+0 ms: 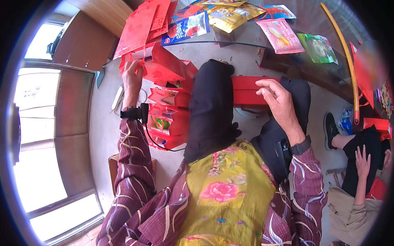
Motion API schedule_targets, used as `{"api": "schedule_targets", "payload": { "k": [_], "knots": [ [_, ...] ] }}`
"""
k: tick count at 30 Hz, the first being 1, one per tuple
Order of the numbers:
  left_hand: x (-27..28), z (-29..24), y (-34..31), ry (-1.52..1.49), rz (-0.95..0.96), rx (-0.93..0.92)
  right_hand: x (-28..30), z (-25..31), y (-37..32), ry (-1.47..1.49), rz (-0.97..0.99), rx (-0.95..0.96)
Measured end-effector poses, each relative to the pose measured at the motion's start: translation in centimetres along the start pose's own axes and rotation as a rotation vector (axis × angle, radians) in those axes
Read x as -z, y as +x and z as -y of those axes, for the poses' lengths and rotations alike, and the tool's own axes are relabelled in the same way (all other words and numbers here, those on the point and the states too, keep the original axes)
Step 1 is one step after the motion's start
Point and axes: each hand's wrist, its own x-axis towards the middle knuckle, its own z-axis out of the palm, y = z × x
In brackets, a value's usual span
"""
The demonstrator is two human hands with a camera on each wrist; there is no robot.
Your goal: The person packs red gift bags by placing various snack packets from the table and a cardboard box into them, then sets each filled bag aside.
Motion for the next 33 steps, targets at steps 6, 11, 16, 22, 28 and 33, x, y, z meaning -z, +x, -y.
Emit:
{"api": "schedule_targets", "payload": {
  "k": [6,11,16,22,28,33],
  "knots": [
    [0.7,-0.2,-0.1,-0.059,-0.024,0.029,0.0,0.0,0.1,-0.002,0.002,-0.016],
    [0.4,2.0,0.0,0.028,0.061,0.089,-0.2,0.0,0.0,0.005,0.0,-0.027],
    [0.8,3.0,0.4,0.032,0.047,0.057,-0.1,-0.1,0.0,0.011,0.008,-0.019],
    [1.0,3.1,-0.6,0.057,0.005,0.023,-0.2,0.2,0.2,-0.005,0.022,-0.008],
    [1.8,2.8,-1.0,0.037,0.012,0.02,-0.2,0.1,0.2,-0.008,0.027,-0.015],
    [2.0,2.5,-1.3,0.059,0.046,0.058,-0.3,0.0,0.2,-0.012,0.037,-0.024]
  ]
}}
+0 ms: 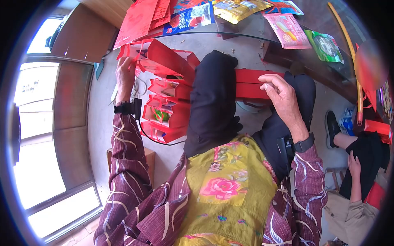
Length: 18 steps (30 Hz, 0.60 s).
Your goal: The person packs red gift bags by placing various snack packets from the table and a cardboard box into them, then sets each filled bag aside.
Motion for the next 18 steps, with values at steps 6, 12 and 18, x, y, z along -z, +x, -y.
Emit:
{"api": "schedule_targets", "payload": {
  "k": [6,12,18],
  "knots": [
    [0.4,-1.0,0.2,0.001,-0.007,-0.038,0.0,0.0,0.0,0.008,-0.011,-0.006],
    [1.1,-1.3,-0.3,0.078,-0.031,-0.043,0.0,0.0,-0.1,0.0,-0.015,0.015],
    [0.5,-0.5,-0.1,-0.006,0.006,0.0,0.0,0.0,0.0,-0.02,-0.012,0.039]
  ]
}}
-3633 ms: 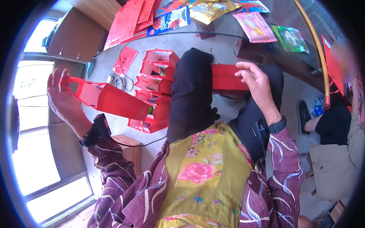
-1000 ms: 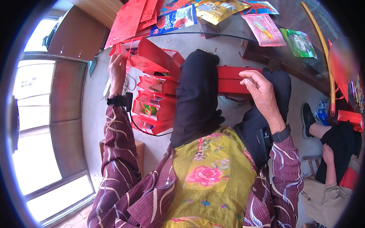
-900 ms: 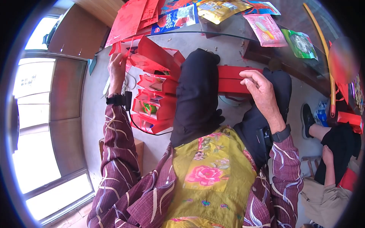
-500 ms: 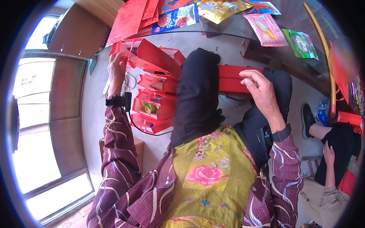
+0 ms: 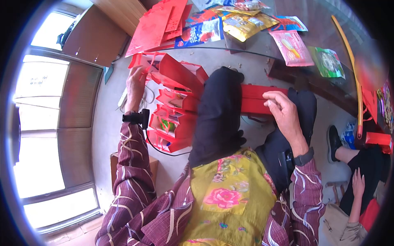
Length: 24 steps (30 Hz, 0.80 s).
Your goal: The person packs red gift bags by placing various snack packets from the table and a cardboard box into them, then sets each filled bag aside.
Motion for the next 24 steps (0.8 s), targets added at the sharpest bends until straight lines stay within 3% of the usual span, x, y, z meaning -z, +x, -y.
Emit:
{"api": "schedule_targets", "payload": {
  "k": [8,18,21,24],
  "knots": [
    [-1.4,-0.8,0.7,-0.013,-0.031,-0.009,-0.1,0.1,-0.1,0.013,-0.012,-0.011],
    [1.7,-1.8,0.0,-0.047,0.043,0.041,0.0,1.0,-0.1,-0.008,0.019,-0.038],
    [2.3,-1.4,-0.3,0.021,-0.063,-0.024,0.1,1.1,0.0,-0.016,0.019,-0.032],
    [3.4,-1.7,0.6,0.007,-0.25,0.08,0.0,0.9,-0.1,-0.014,0.015,-0.03]
  ]
}}
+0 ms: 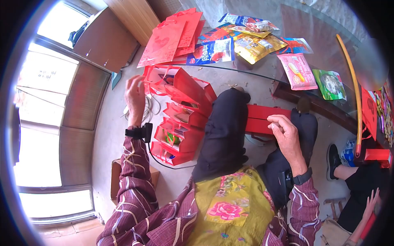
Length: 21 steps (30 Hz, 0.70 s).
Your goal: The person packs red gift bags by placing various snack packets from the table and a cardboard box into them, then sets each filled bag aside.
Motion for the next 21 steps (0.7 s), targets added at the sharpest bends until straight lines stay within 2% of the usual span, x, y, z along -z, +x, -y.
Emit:
{"api": "schedule_targets", "payload": {
  "k": [3,7,9,12,14,15,19,20,21],
  "knots": [
    [0.8,0.5,2.7,0.023,-0.051,0.16,-0.1,0.1,0.0,-0.01,-0.002,0.007],
    [-3.5,8.9,5.9,0.08,-0.082,0.22,-0.1,0.3,0.1,-0.038,-0.018,0.022],
    [-5.1,12.9,7.3,0.152,0.018,0.315,0.0,0.3,0.1,-0.045,-0.021,0.018],
    [-6.3,15.8,8.9,0.17,0.122,0.449,0.0,0.5,0.0,-0.051,-0.027,0.014],
    [-7.2,18.3,9.7,-0.128,0.177,0.599,0.0,0.8,0.0,-0.053,-0.019,0.016],
    [-7.2,17.6,10.3,-0.279,0.206,0.667,0.0,0.8,0.0,-0.054,-0.017,0.017],
    [-6.0,14.9,11.7,-0.301,0.209,0.679,0.0,0.8,0.2,-0.06,-0.007,0.019],
    [-5.5,13.5,12.3,-0.372,0.195,0.731,0.0,0.7,0.1,-0.052,-0.008,0.02],
    [-5.2,13.7,12.7,-0.585,0.236,0.794,-0.1,0.5,0.1,-0.044,-0.009,0.02]
  ]
}}
